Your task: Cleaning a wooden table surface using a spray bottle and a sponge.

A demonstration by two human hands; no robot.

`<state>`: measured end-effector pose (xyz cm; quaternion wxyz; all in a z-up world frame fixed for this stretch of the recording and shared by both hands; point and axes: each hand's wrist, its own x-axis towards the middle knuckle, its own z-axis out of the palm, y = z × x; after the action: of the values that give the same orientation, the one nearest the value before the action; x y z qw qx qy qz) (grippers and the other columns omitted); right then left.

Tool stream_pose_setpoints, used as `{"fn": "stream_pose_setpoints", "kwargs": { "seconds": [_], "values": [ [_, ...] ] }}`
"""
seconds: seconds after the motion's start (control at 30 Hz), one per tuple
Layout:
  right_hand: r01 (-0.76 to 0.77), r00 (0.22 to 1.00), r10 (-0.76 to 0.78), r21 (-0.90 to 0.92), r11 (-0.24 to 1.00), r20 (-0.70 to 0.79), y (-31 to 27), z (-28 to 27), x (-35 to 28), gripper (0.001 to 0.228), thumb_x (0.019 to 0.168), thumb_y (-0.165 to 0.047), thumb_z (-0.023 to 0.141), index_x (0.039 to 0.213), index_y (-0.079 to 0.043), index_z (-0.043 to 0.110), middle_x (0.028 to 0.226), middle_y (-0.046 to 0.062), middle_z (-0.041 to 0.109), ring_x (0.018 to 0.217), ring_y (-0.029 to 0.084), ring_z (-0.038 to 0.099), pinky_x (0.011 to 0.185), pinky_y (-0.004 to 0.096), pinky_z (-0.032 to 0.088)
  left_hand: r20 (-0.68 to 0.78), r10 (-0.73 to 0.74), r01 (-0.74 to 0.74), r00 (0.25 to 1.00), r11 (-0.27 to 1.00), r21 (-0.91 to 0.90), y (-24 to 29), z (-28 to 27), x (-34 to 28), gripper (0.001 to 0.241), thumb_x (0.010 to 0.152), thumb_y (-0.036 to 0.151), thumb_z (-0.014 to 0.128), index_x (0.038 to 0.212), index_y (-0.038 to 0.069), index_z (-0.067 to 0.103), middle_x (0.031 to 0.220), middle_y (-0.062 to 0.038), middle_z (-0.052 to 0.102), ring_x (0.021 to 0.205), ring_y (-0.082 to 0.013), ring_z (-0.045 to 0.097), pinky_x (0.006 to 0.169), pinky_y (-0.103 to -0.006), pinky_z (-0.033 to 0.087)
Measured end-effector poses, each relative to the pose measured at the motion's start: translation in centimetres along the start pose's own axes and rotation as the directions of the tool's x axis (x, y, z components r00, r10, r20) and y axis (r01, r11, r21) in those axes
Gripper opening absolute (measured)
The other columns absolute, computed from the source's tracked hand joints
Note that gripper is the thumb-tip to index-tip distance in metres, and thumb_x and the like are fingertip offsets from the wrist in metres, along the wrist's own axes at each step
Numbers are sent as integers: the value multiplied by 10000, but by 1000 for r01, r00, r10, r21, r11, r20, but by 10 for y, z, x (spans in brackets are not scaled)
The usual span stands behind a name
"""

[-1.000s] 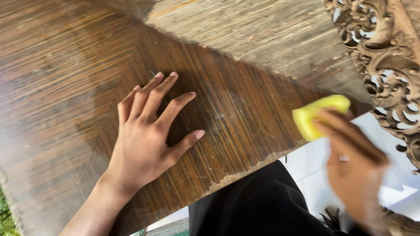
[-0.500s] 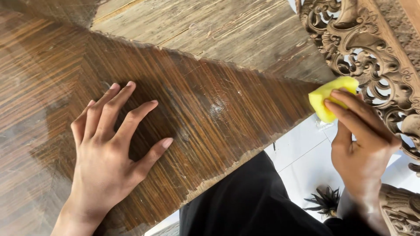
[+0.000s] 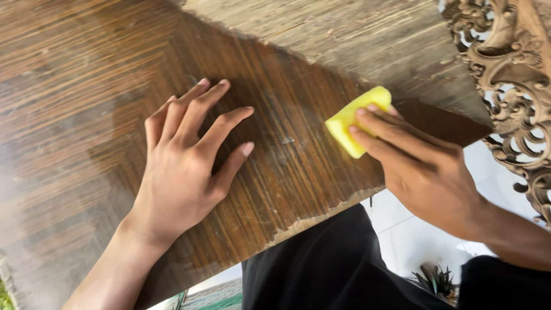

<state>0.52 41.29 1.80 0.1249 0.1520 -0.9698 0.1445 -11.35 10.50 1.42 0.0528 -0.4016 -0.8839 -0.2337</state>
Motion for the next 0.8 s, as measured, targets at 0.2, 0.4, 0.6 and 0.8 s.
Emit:
{"fn": "stream_pose_setpoints", "kwargs": {
  "seconds": [0.2,0.4,0.6,0.8],
  "values": [
    [234,948,-262,163,959,181,-7,3,54,405,882,82,624,1270,-7,699,1398,211,643,1328,343,597,1091,419,442,1,-56,56,998,993,-100,-14,2,-7,438,1027,285,688,1402,70,624,1545,-183,503,1495,-353,443,1203,-555,335],
    [275,924,-323,234,933,205,-33,-14,25,408,924,-212,691,1291,-40,648,1374,153,641,1330,292,598,1100,471,447,-117,-330,341,937,934,101,-21,1,-12,756,1002,501,690,1538,8,487,1595,-393,280,1515,-512,224,1164,-702,160],
    [294,912,-298,59,954,283,-20,3,46,1070,899,-767,401,1605,19,233,1642,280,248,1530,409,231,1211,594,159,-88,-346,354,934,930,96,-21,7,-15,778,1032,516,633,1589,26,400,1618,-403,181,1536,-521,116,1196,-720,102],
    [308,871,-354,183,934,342,-31,5,63,1147,890,-835,291,1537,111,228,1605,335,202,1486,455,196,1158,601,192,-90,-363,370,927,925,82,-22,7,-16,779,1024,523,633,1588,42,394,1627,-383,161,1538,-514,115,1197,-718,101]
  ]
}}
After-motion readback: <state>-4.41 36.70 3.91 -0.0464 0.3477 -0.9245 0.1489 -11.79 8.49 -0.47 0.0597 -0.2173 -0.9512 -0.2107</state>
